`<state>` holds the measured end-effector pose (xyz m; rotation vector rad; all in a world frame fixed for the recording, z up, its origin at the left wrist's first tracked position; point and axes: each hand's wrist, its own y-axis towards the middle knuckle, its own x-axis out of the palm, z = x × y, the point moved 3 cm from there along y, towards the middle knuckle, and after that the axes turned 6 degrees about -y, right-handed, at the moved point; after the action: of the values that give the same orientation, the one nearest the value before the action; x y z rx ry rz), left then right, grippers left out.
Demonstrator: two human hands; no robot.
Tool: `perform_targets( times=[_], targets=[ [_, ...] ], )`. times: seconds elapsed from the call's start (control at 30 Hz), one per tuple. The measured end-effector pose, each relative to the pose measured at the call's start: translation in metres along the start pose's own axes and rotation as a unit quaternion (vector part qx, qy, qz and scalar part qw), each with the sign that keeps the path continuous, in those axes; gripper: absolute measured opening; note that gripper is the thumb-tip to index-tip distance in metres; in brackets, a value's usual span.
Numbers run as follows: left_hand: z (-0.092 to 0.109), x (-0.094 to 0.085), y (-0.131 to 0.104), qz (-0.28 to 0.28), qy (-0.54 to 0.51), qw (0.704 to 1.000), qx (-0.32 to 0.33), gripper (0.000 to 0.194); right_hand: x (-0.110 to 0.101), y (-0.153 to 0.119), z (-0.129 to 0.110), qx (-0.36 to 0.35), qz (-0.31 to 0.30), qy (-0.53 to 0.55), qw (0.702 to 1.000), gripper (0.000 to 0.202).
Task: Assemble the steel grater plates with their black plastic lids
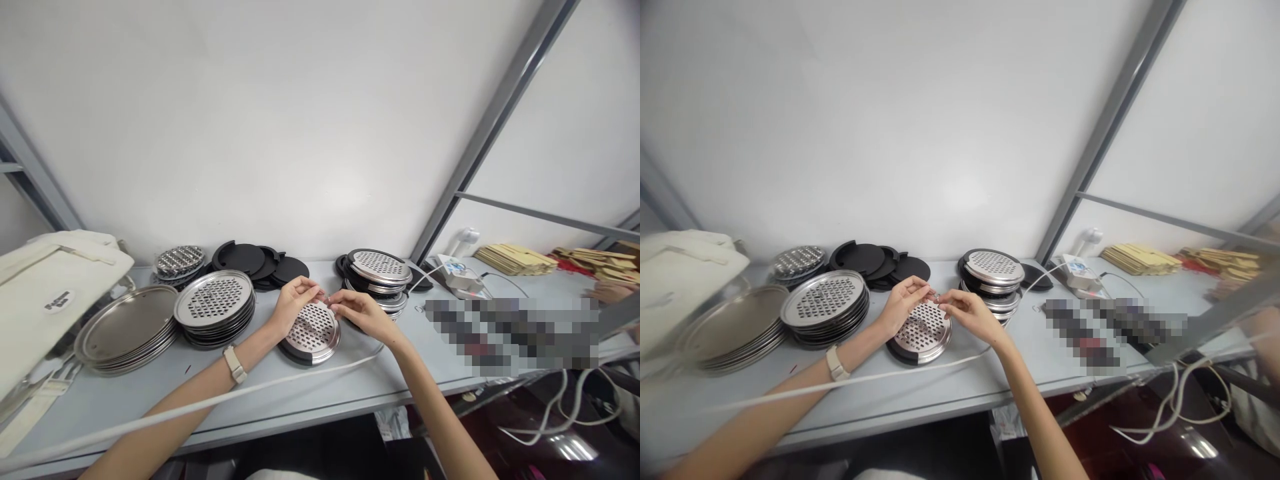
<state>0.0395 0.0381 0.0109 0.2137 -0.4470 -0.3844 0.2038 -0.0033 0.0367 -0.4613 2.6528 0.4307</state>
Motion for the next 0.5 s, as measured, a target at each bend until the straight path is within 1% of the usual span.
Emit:
perform_targets(
  times=[0.1,0.23,0.37,0.5],
  targets=[
    [-0.0023,-0.0024,0.001,0.009,-0.022,1.0,-0.014,0.027,-0.0044,0.0001,0.0008,-0.01,0.029,-0.022,0.999,0.029],
    [-0.0018,-0.0015,0.0011,0.005,-0.039,0.999,-0.024,0.026,-0.0019,-0.0001,0.0033,-0.006,0.016,-0.023,1.0,0.029],
    [-0.0032,-0.0018,0.001,-0.004,-0.039,0.999,-0.027,0.026,0.0017,0.0019,0.0037,-0.005,0.028,-0.03,0.999,0.026],
    [-0.0049,-0.001,-0.0007,-0.02,-0.022,0.999,-0.028,0.028,0.0033,0.004,0.0084,0.014,0.014,-0.001,1.0,0.031]
  ],
)
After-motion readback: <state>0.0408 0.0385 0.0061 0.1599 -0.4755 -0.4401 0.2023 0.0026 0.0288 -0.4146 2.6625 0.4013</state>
